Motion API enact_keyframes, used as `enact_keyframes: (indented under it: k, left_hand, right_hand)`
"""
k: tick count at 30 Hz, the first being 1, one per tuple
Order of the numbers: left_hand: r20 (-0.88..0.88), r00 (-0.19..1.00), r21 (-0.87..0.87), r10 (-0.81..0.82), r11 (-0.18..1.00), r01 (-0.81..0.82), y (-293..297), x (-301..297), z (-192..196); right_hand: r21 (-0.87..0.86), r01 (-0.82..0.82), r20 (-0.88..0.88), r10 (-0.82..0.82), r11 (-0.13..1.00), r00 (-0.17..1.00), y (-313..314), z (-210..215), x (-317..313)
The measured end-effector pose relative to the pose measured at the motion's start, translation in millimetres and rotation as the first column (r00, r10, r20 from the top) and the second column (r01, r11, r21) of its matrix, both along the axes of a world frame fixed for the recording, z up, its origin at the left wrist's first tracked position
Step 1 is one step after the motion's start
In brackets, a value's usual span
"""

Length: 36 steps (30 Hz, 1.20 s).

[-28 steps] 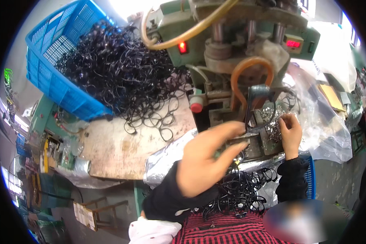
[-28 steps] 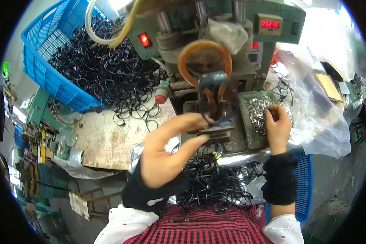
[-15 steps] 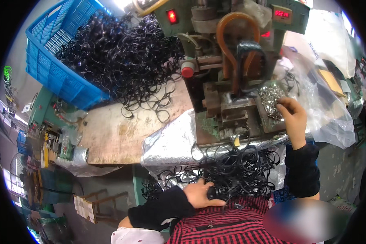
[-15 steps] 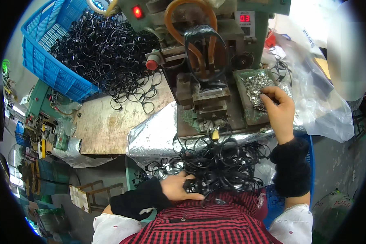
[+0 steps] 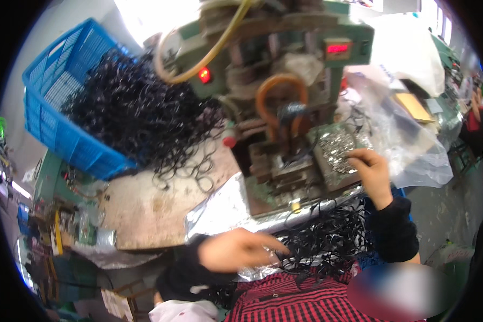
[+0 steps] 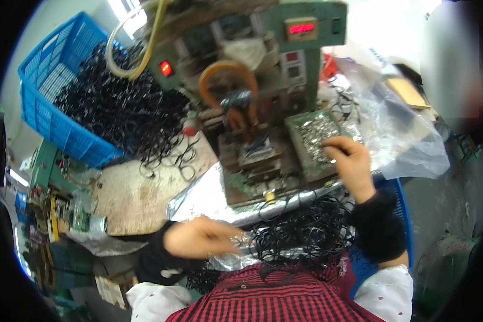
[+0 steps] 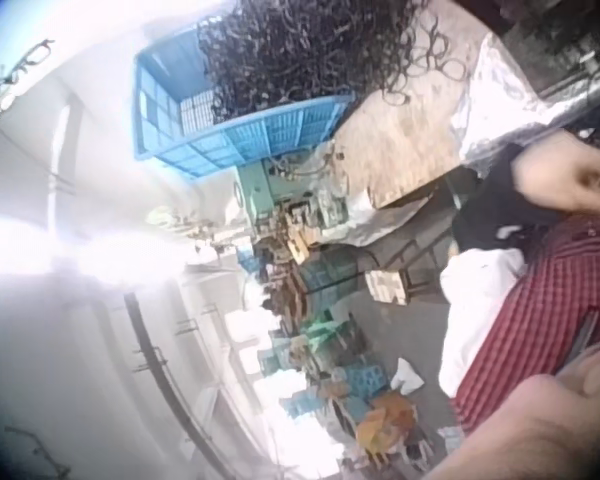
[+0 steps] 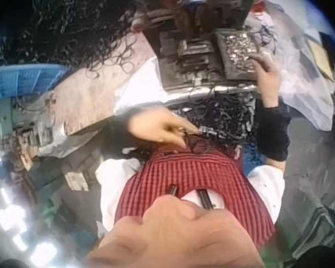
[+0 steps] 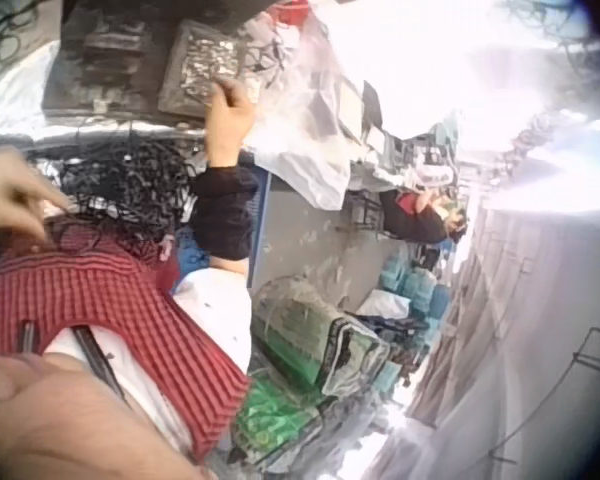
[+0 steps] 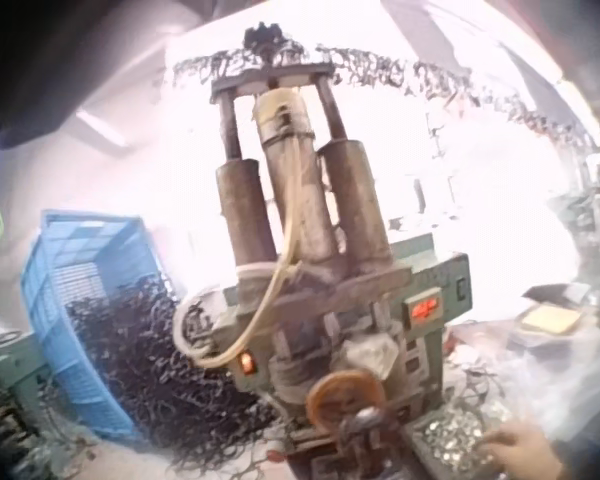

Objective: The person repeatedly picks up small black plastic components and metal pins from a workbench, inserts them into a machine, and presses a button to process them. The processed components are then placed into a blue basket.

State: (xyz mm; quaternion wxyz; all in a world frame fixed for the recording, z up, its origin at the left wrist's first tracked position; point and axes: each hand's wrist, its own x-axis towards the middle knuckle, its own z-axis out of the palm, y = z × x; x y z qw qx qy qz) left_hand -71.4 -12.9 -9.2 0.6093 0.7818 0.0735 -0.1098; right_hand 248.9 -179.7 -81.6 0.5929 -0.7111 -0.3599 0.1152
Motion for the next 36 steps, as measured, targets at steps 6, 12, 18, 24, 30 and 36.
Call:
enact_keyframes:
  k: [6,12,18,24,30,36]
  left_hand:
    - [0.072,0.997,0.983,-0.019,-0.171,-0.074,199.3,-70.7,-107.9]
    - [0.286,0.958,0.955,-0.034,-0.074,-0.287,191.0,-37.7,-141.7]
    - [0.530,0.704,0.780,0.472,0.053,-0.623,171.9,-17.9,-143.8]
    - [0.345,0.851,0.914,0.397,0.063,-0.400,171.2,-32.1,-145.8]
    - [0.467,0.508,0.432,0.724,0.315,-0.845,124.7,-27.4,-73.0]
    - [-0.291,0.613,-0.483,0.734,0.440,-0.757,79.8,-69.4,5.4]
  right_hand:
    - [0.293,-0.175,-0.035,0.194,0.940,0.980,81.6,42.9,-69.2]
    - [0.404,-0.067,-0.310,0.205,0.913,0.928,100.1,30.0,-81.1]
    - [0.456,-0.144,-0.446,0.366,0.878,0.817,98.9,48.1,-89.3]
    - [0.373,-0.177,-0.314,0.304,0.911,0.899,74.9,65.1,-109.6]
    - [0.210,-0.001,0.163,-0.034,0.978,0.986,52.2,50.7,-90.9]
    - [0.250,-0.680,-0.512,0.690,0.690,0.512,63.9,26.7,-146.0]
